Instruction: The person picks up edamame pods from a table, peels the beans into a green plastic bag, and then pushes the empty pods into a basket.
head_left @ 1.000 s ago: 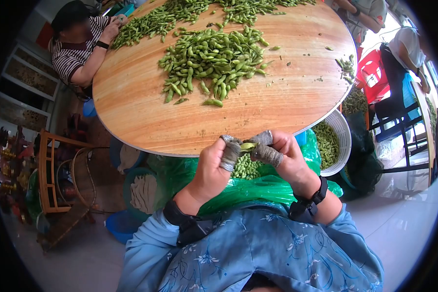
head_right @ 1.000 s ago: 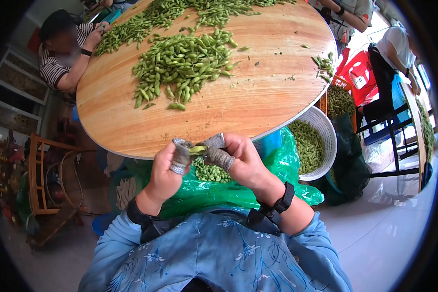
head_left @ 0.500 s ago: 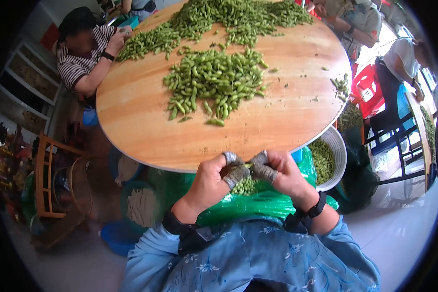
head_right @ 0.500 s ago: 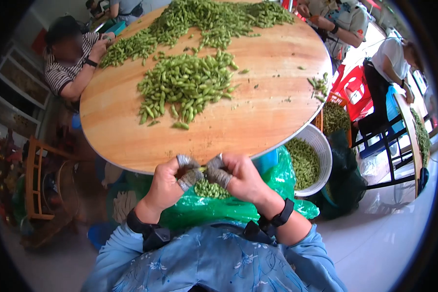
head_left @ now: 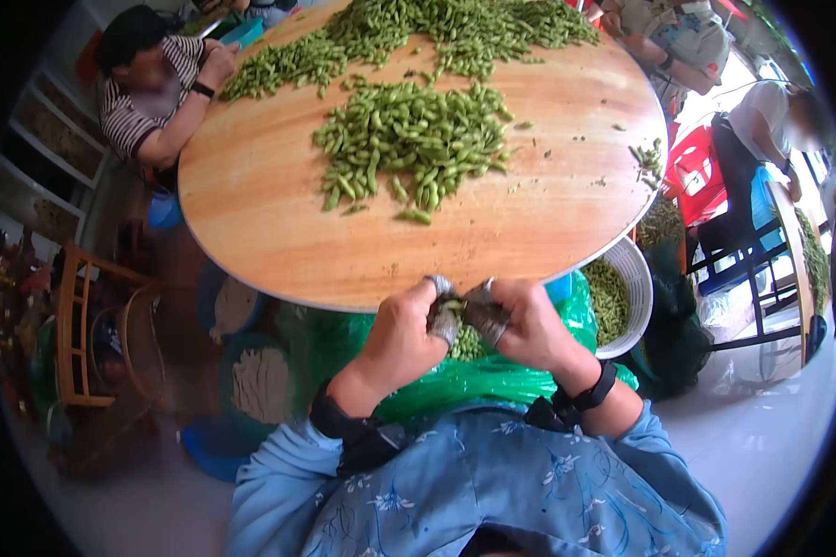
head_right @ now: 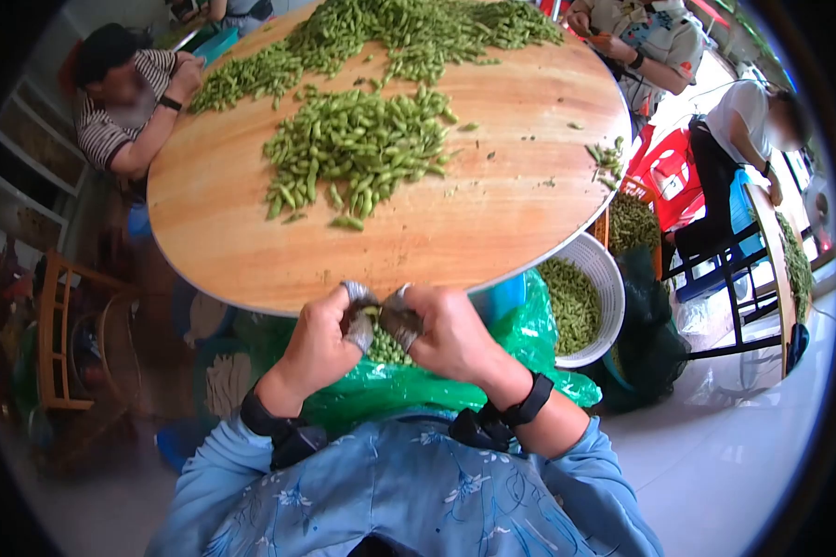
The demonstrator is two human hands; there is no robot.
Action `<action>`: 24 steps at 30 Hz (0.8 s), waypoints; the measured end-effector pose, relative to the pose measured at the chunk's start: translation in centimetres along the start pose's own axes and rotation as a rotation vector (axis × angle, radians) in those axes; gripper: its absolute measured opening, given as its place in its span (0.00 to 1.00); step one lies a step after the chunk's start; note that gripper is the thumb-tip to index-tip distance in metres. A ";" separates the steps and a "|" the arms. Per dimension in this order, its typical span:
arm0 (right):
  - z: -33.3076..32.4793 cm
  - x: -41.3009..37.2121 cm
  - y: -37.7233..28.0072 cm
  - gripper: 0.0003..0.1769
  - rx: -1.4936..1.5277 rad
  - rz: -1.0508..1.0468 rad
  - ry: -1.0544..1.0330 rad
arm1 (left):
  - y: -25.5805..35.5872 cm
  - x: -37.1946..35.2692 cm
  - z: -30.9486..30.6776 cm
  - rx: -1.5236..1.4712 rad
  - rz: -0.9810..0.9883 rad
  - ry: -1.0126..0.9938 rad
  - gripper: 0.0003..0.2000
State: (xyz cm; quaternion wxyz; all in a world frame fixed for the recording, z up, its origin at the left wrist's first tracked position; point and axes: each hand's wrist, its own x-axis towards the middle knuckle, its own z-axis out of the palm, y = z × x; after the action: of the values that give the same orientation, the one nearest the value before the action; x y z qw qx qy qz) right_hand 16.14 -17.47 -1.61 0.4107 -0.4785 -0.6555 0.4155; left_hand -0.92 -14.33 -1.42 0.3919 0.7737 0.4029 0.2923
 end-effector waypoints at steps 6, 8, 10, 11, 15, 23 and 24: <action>-1.1 0.1 0.4 0.07 0.447 0.279 0.021 | -0.3 0.0 -0.5 -0.220 -0.034 0.041 0.07; -1.4 0.1 0.5 0.08 0.515 0.294 0.020 | 0.4 -0.1 -0.9 -0.177 -0.065 -0.055 0.08; -1.8 0.1 0.0 0.09 0.534 0.343 -0.019 | 0.1 -0.3 -0.5 -0.181 -0.039 -0.122 0.06; -1.7 0.0 0.1 0.09 0.537 0.346 -0.018 | 0.1 -0.2 -0.4 -0.182 -0.043 -0.125 0.06; -1.5 0.2 0.0 0.11 0.690 0.330 -0.013 | 0.1 0.1 -0.2 -0.161 0.027 -0.024 0.04; -1.1 -0.1 1.3 0.16 0.832 0.274 -0.080 | 0.0 0.0 0.6 -0.190 0.025 -0.019 0.04; -1.0 -0.2 1.6 0.15 0.835 0.264 -0.086 | -0.2 -0.1 0.8 -0.280 -0.009 -0.044 0.04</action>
State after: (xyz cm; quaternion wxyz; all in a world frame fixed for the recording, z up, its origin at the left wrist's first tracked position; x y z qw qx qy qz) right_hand 17.60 -17.17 -2.75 0.4846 -0.3336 -0.3811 0.7131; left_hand -0.43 -14.60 -2.00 0.5059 0.7159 0.3528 0.3271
